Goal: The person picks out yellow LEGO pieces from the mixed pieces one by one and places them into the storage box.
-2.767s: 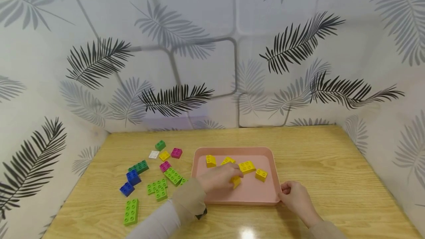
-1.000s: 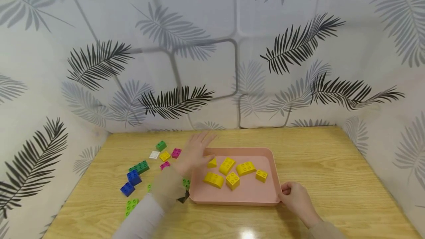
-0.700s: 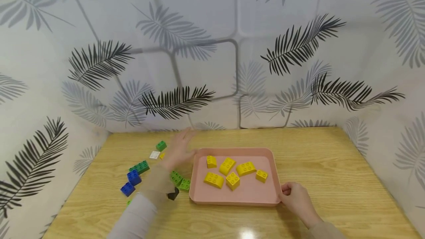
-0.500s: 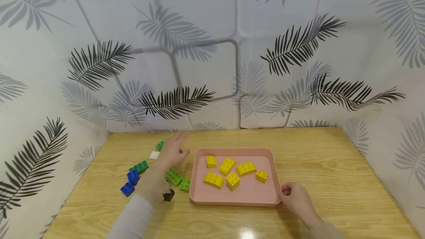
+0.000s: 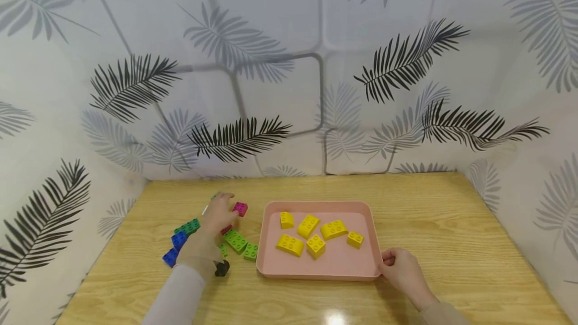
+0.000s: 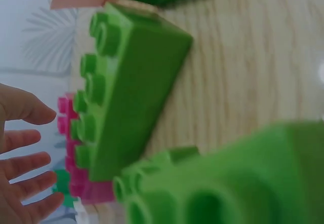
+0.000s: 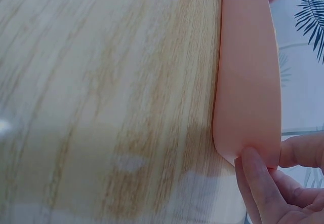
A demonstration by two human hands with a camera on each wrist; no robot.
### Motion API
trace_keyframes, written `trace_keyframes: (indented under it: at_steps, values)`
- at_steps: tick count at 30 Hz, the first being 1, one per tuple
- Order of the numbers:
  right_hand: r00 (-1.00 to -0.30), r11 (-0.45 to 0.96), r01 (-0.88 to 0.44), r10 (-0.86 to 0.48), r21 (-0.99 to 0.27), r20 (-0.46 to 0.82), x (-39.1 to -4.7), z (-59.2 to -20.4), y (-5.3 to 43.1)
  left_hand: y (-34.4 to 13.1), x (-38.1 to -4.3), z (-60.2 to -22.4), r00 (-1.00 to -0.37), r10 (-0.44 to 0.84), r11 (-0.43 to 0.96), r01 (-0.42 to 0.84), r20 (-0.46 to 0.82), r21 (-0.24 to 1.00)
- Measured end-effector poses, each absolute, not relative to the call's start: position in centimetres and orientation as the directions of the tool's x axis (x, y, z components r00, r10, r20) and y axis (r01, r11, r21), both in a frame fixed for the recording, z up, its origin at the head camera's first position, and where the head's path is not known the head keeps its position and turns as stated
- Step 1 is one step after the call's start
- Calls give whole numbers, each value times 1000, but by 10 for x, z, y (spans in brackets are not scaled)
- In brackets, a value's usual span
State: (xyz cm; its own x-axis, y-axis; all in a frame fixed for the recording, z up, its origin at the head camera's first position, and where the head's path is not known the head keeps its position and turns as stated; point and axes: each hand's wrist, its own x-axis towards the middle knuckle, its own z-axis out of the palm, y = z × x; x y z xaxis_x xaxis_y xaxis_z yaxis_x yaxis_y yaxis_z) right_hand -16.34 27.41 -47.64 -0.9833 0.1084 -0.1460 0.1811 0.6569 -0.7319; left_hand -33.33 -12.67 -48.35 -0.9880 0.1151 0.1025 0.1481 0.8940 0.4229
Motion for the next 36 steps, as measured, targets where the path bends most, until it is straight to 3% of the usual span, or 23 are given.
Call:
trace_keyframes:
  at_steps: [27, 36]
  values:
    - [-981, 639, 196, 119, -743, -156, -163, -477, 273, -132, -332, -494, -999, 46, 887, 50, 18, 459]
    - [-984, 673, 179, 116, -718, -136, -163, -476, 273, -133, -342, -507, -996, 60, 893, 84, 68, 441]
